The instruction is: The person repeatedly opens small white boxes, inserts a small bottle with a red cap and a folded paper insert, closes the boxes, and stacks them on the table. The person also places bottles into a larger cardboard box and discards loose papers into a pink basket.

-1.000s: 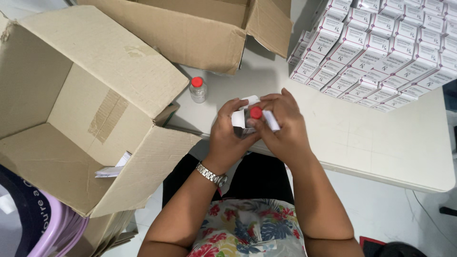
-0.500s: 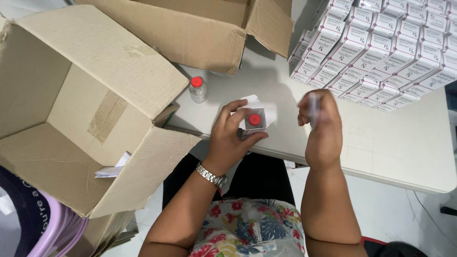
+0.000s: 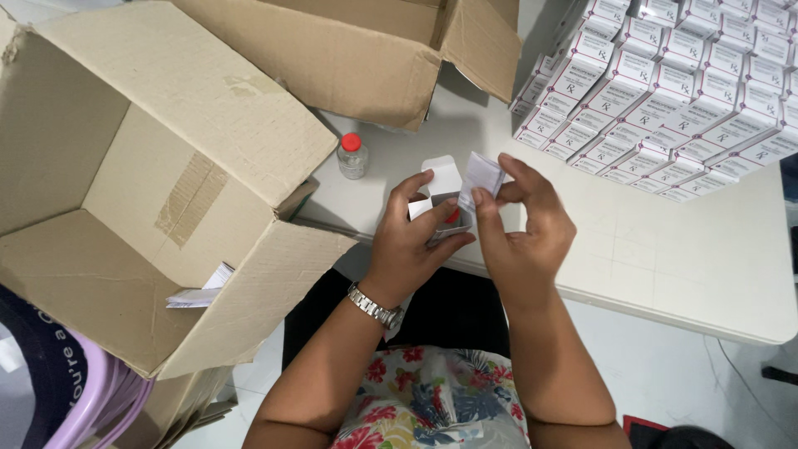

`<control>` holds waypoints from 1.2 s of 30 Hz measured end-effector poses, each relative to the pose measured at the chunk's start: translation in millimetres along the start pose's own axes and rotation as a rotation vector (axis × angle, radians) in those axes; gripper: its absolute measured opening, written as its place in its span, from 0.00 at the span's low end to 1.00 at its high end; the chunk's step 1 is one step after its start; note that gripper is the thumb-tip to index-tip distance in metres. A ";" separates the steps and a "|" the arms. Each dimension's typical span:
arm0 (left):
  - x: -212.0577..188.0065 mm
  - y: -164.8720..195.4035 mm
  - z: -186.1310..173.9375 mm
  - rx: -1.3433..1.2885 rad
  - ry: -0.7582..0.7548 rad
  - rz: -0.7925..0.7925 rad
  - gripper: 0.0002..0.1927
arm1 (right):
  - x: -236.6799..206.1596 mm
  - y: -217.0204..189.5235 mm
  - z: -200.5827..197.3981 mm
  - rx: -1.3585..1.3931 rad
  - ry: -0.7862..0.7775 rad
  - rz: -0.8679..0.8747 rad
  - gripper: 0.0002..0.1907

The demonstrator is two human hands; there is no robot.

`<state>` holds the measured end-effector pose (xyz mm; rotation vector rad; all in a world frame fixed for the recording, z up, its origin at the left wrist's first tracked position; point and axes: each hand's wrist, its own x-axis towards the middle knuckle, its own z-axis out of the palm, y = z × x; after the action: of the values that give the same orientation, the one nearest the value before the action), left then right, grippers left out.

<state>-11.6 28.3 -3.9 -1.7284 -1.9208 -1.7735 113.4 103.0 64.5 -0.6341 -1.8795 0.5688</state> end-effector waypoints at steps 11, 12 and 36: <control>-2.9 -3.8 5.9 -0.077 -0.005 -0.052 0.27 | -6.9 21.2 2.2 -0.265 0.112 -0.193 0.17; -2.8 -3.7 6.0 -0.071 -0.006 -0.055 0.27 | -6.8 21.4 2.2 -0.272 0.112 -0.199 0.17; -1.9 -1.5 4.9 -0.001 0.015 -0.022 0.26 | -14.4 9.2 3.5 -0.329 0.015 -0.251 0.06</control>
<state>-8.9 30.9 -7.8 -1.6957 -1.9416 -1.7891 116.6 100.1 47.7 -0.5976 -2.0181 0.0919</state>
